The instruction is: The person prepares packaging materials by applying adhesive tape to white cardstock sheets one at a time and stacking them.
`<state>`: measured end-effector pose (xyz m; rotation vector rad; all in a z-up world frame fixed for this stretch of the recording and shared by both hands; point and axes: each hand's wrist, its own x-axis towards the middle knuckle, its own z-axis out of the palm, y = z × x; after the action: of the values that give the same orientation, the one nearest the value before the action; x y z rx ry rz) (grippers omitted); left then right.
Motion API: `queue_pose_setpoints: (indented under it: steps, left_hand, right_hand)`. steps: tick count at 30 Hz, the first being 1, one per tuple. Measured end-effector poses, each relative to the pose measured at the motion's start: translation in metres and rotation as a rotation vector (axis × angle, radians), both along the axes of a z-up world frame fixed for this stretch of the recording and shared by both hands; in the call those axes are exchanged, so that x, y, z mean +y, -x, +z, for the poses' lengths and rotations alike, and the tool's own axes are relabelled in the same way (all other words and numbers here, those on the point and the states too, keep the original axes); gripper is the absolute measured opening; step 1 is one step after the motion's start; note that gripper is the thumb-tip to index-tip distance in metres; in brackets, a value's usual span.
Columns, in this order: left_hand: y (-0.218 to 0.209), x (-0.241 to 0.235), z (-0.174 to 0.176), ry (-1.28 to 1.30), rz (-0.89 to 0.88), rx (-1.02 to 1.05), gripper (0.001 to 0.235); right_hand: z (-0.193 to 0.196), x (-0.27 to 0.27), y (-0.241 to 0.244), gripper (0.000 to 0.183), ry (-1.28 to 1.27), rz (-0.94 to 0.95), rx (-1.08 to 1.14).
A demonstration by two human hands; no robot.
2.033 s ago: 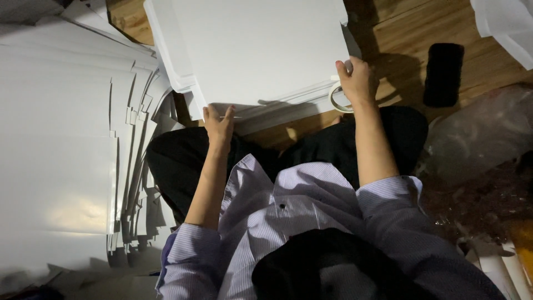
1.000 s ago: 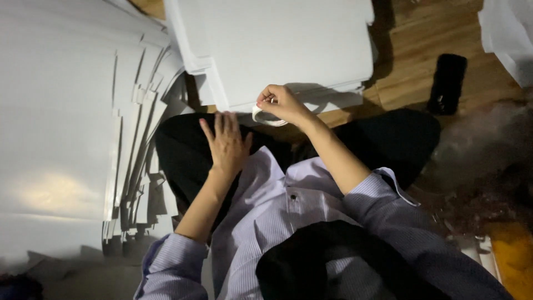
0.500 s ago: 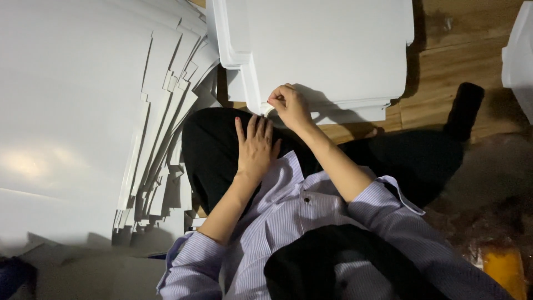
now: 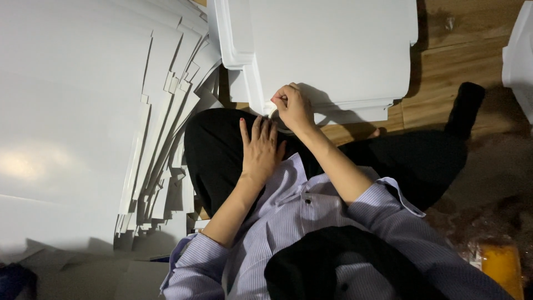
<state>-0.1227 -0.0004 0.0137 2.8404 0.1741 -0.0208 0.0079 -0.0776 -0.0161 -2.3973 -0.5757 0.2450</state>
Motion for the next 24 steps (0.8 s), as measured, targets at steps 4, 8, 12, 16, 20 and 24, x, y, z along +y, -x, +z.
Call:
queue_pose_setpoints:
  steps: [4, 8, 12, 16, 20, 24]
  left_hand:
    - [0.001, 0.000, 0.000, -0.009, -0.001, -0.026, 0.051]
    - [0.000, 0.000, -0.001, -0.005, -0.004, -0.038, 0.049]
    - [0.001, 0.001, 0.001, -0.003, -0.016, 0.008, 0.051]
    - [0.000, 0.002, 0.000, 0.002, -0.018, 0.023, 0.052]
    - [-0.002, 0.003, 0.006, -0.013, -0.022, 0.045, 0.053]
    - [-0.001, 0.002, 0.001, 0.017, -0.007, 0.016, 0.053]
  right_hand:
    - [0.004, 0.001, 0.001, 0.005, 0.010, 0.017, 0.000]
    - [0.003, 0.003, 0.000, 0.005, 0.019, 0.014, -0.005]
    - [0.001, 0.005, 0.001, 0.007, 0.039, 0.012, -0.020]
    - [-0.006, 0.005, 0.001, 0.007, 0.066, 0.016, -0.058]
    - [-0.003, 0.008, 0.002, 0.007, 0.079, -0.008, -0.057]
    - [0.002, 0.009, 0.006, 0.007, 0.062, -0.005, -0.062]
